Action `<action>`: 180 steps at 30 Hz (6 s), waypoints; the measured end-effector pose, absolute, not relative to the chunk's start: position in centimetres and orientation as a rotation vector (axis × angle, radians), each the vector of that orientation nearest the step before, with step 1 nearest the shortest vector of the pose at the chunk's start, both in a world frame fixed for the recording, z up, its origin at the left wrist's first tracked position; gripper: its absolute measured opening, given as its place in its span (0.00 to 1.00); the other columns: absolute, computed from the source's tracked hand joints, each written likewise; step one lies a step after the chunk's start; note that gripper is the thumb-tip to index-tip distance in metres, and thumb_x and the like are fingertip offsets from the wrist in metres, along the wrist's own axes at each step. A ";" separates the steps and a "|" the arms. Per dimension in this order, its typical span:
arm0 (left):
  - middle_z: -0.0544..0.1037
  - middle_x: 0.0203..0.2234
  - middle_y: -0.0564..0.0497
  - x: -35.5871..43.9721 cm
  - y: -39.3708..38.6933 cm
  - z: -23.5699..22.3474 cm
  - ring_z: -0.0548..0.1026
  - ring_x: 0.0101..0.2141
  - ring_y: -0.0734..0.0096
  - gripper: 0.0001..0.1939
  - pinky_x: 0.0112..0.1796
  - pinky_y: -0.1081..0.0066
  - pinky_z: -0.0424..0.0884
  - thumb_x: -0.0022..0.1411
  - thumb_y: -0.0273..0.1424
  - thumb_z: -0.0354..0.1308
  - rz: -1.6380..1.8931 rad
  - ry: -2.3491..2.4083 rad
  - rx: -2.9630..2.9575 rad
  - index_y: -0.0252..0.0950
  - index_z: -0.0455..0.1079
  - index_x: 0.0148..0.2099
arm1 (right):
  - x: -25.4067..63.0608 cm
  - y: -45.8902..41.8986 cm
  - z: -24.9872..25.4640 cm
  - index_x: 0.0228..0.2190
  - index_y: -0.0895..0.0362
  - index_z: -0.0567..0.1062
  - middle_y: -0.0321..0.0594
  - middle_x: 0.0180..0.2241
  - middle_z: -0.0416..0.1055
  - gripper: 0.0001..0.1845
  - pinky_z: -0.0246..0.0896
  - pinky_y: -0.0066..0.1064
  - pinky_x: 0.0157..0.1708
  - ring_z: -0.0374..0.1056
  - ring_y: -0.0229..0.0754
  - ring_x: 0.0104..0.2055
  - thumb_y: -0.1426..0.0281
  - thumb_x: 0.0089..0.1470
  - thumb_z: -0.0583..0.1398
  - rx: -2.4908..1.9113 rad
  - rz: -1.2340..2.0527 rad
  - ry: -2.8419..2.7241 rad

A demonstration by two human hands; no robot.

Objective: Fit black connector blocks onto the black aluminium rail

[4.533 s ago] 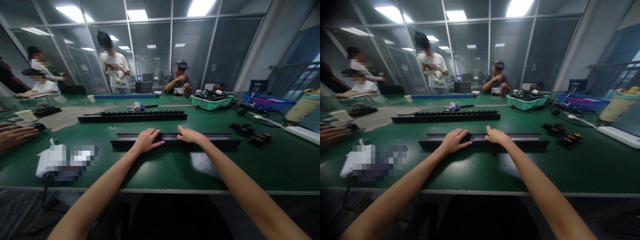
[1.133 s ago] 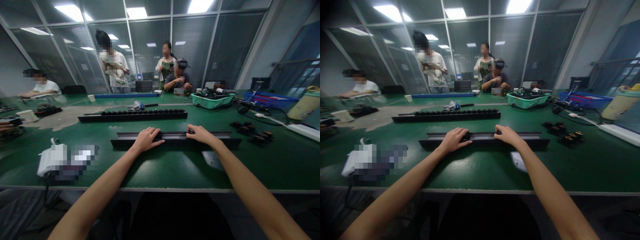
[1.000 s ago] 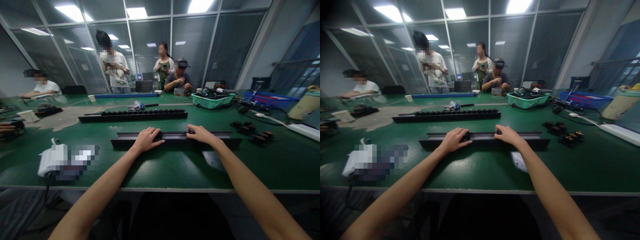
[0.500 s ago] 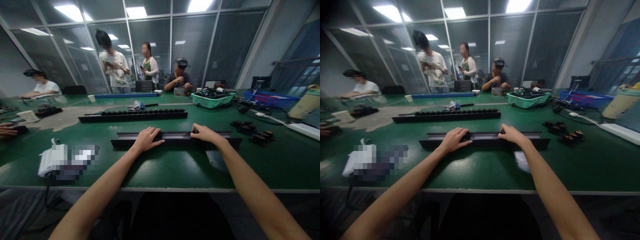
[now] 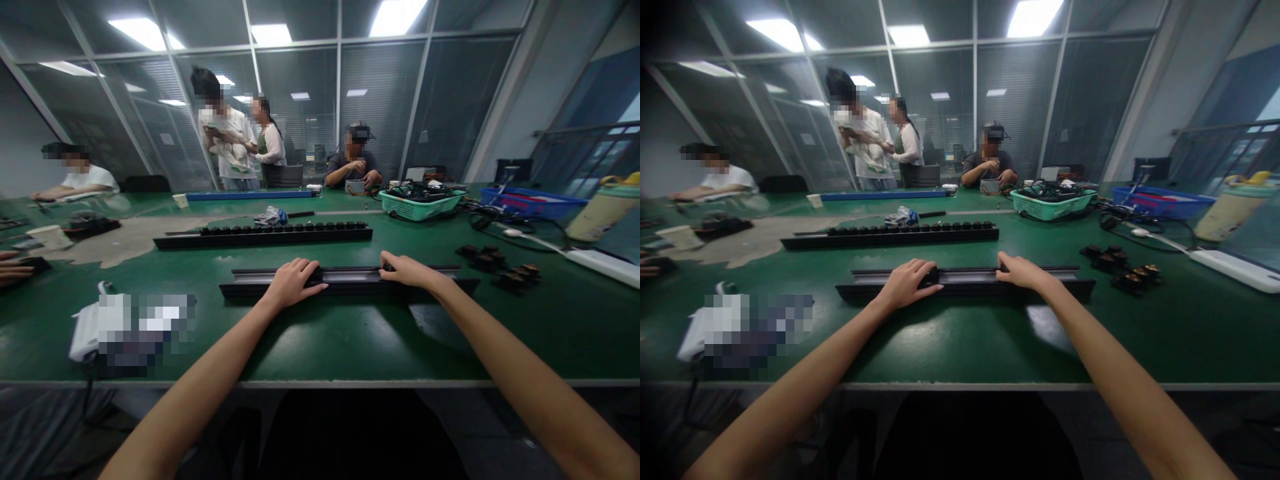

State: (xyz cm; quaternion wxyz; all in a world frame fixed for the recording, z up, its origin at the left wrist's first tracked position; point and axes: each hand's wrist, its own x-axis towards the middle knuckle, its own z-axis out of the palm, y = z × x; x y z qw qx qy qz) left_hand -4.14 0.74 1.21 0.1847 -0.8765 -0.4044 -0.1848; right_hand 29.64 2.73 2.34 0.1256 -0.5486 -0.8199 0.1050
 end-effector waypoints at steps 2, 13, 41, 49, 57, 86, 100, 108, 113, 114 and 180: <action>0.74 0.46 0.43 -4.2 0.8 1.2 0.72 0.47 0.58 0.29 0.46 0.62 0.69 0.67 0.54 0.46 -0.521 -1.138 -2.474 0.36 0.65 0.56 | 29.8 2.4 1.7 0.39 0.53 0.68 0.39 0.31 0.73 0.11 0.55 0.29 0.32 0.66 0.42 0.31 0.60 0.56 0.56 -1.518 0.264 -2.333; 0.74 0.46 0.43 -4.1 0.9 1.1 0.72 0.47 0.58 0.28 0.46 0.62 0.69 0.67 0.53 0.47 -0.538 -1.137 -2.486 0.37 0.65 0.56 | 30.3 1.9 1.1 0.35 0.54 0.73 0.38 0.29 0.72 0.15 0.56 0.31 0.33 0.66 0.42 0.32 0.56 0.55 0.57 -1.459 0.217 -2.195; 0.74 0.46 0.43 -3.9 0.7 1.3 0.72 0.47 0.57 0.28 0.45 0.62 0.69 0.67 0.53 0.47 -0.520 -1.156 -2.484 0.38 0.64 0.56 | 32.5 1.7 1.4 0.35 0.53 0.73 0.38 0.30 0.73 0.14 0.58 0.31 0.34 0.67 0.42 0.33 0.57 0.54 0.58 -1.550 0.237 -2.169; 0.74 0.46 0.43 -3.9 0.8 1.2 0.72 0.47 0.58 0.28 0.46 0.62 0.69 0.67 0.54 0.47 -0.530 -1.159 -2.493 0.38 0.65 0.56 | 32.9 1.9 1.4 0.35 0.53 0.73 0.38 0.30 0.73 0.13 0.59 0.31 0.34 0.68 0.42 0.33 0.58 0.54 0.58 -1.565 0.221 -2.165; 0.74 0.47 0.43 -3.9 0.8 1.2 0.71 0.47 0.57 0.29 0.45 0.61 0.69 0.67 0.54 0.46 -0.521 -1.159 -2.477 0.37 0.64 0.57 | 33.8 2.0 1.2 0.34 0.53 0.73 0.37 0.29 0.73 0.11 0.59 0.30 0.33 0.67 0.42 0.32 0.60 0.52 0.59 -1.579 0.183 -2.144; 0.74 0.46 0.43 -4.1 0.8 1.2 0.72 0.47 0.57 0.27 0.46 0.61 0.69 0.67 0.53 0.46 -0.533 -1.149 -2.498 0.38 0.64 0.56 | 35.6 2.1 1.4 0.33 0.52 0.72 0.36 0.28 0.72 0.10 0.59 0.30 0.31 0.67 0.41 0.31 0.60 0.51 0.58 -1.617 0.292 -2.150; 0.74 0.47 0.42 -4.2 0.9 1.1 0.71 0.48 0.57 0.29 0.47 0.61 0.69 0.67 0.54 0.46 -0.523 -1.158 -2.495 0.37 0.64 0.57 | 35.9 2.4 1.1 0.33 0.53 0.69 0.37 0.30 0.74 0.08 0.61 0.30 0.34 0.69 0.42 0.33 0.63 0.49 0.60 -1.722 0.295 -2.096; 0.74 0.47 0.43 -4.0 0.8 1.1 0.72 0.48 0.57 0.29 0.47 0.61 0.69 0.67 0.54 0.46 -0.525 -1.158 -2.487 0.37 0.64 0.56 | 36.3 2.3 1.5 0.32 0.53 0.69 0.38 0.31 0.74 0.09 0.61 0.31 0.34 0.70 0.43 0.34 0.63 0.49 0.59 -1.758 0.310 -2.091; 0.74 0.47 0.43 -4.0 0.9 1.1 0.72 0.47 0.57 0.29 0.46 0.61 0.69 0.67 0.54 0.46 -0.521 -1.160 -2.492 0.37 0.64 0.57 | 36.7 2.4 1.4 0.32 0.52 0.71 0.38 0.31 0.74 0.09 0.61 0.30 0.33 0.70 0.43 0.34 0.61 0.48 0.60 -1.768 0.295 -2.085; 0.74 0.47 0.43 -4.0 0.9 1.1 0.72 0.48 0.57 0.29 0.47 0.61 0.69 0.67 0.54 0.47 -0.527 -1.159 -2.492 0.37 0.65 0.57 | 36.8 2.4 1.4 0.32 0.52 0.71 0.38 0.31 0.74 0.09 0.61 0.30 0.33 0.69 0.43 0.34 0.61 0.48 0.60 -1.775 0.287 -2.081; 0.74 0.47 0.43 -4.1 0.8 1.1 0.72 0.47 0.57 0.29 0.46 0.62 0.69 0.67 0.54 0.46 -0.525 -1.163 -2.495 0.37 0.64 0.57 | 41.2 3.4 0.7 0.32 0.52 0.74 0.39 0.32 0.75 0.12 0.63 0.32 0.32 0.70 0.45 0.34 0.58 0.46 0.62 -1.913 0.287 -1.999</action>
